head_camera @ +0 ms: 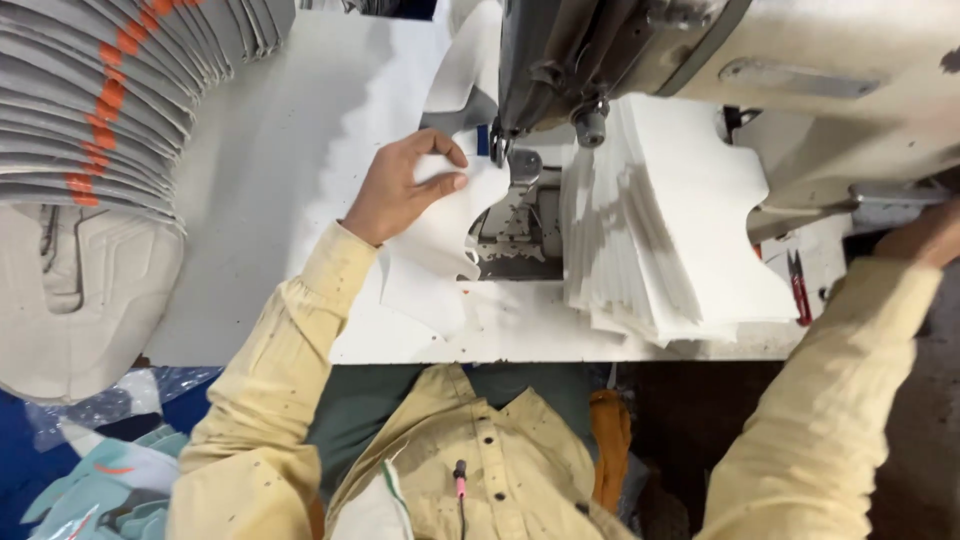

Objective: The person sews white shoe parts using a sewing machine, then cuts the excess thread with scissors. They repeat this process for multiple shoe parts, handling each piece individually and placing the finished items on the table.

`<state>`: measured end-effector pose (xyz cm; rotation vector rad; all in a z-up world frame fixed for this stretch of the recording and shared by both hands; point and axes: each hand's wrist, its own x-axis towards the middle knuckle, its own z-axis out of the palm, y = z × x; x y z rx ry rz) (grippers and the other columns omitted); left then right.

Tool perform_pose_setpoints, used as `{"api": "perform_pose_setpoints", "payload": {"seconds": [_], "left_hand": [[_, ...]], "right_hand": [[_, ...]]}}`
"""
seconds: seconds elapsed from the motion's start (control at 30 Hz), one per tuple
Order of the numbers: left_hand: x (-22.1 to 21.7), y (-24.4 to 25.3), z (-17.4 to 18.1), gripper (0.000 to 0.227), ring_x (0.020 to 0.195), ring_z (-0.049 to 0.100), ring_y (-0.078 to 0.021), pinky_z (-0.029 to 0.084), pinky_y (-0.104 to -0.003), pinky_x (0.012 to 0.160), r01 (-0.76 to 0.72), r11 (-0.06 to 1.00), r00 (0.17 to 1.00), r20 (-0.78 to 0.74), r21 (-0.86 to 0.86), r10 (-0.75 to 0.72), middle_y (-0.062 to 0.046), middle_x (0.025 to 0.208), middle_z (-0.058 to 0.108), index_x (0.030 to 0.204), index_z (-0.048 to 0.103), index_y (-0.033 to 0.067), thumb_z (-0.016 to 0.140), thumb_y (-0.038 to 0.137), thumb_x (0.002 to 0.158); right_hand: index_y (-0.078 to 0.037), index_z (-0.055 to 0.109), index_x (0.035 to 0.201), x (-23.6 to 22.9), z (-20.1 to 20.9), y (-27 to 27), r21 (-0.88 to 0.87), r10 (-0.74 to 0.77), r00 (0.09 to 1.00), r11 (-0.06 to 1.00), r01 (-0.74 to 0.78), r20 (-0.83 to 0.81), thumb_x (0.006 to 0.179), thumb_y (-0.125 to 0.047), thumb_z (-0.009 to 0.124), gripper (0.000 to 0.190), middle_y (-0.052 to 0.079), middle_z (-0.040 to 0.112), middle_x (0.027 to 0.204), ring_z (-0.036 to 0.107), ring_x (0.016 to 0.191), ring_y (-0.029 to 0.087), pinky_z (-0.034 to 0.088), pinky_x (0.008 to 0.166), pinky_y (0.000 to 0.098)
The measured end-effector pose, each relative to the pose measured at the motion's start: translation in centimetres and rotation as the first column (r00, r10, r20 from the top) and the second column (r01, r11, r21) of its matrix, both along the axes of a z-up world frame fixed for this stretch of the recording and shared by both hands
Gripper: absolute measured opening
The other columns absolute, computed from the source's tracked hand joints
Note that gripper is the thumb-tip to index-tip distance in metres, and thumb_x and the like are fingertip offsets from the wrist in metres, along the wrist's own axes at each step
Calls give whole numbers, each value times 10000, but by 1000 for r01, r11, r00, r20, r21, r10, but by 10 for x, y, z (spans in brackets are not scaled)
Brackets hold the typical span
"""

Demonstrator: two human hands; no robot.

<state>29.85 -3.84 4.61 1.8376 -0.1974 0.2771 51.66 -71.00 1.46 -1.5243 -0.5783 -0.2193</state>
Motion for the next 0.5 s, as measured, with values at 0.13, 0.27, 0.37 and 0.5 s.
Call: {"api": "perform_pose_setpoints", "payload": {"seconds": [0.13, 0.27, 0.37, 0.5], "left_hand": [[0, -1, 1, 185, 985, 644, -117, 553, -288, 928, -9, 998, 999, 42, 57, 6, -26, 1014, 692, 1038, 664, 15, 783, 119, 941], [-1, -2, 3, 189, 982, 648, -97, 576, -273, 909, -15, 999, 1000, 6, 46, 14, -14, 1011, 690, 1039, 658, 25, 774, 134, 937], [0, -2, 2, 182, 983, 651, -95, 569, -272, 905, -21, 999, 1000, 3, 46, 21, -11, 1008, 690, 1037, 657, 27, 767, 136, 941], [-3, -5, 1, 187, 973, 642, -103, 553, -272, 894, -29, 998, 999, -18, 53, 30, -12, 998, 687, 1036, 657, 29, 773, 146, 947]], "right_hand": [[32, 562, 1080, -10, -11, 33, -12, 0, 1000, 1000, 0, 3, 1269, -309, 426, 413, 141, 609, 1116, 624, 1095, 242, 512, 1066, 429], [34, 567, 1096, -17, -48, 50, -11, -13, 1000, 1000, 13, 7, 1269, -308, 426, 408, 142, 611, 1129, 623, 1100, 240, 511, 1072, 426], [35, 570, 1107, -18, -27, 29, -5, -31, 999, 1000, 31, 12, 1270, -306, 427, 405, 142, 613, 1138, 622, 1103, 239, 510, 1076, 423], [37, 575, 1123, -33, -13, -1, -3, -75, 997, 997, 75, 3, 1271, -305, 427, 401, 143, 615, 1150, 621, 1108, 237, 510, 1081, 419]]}}
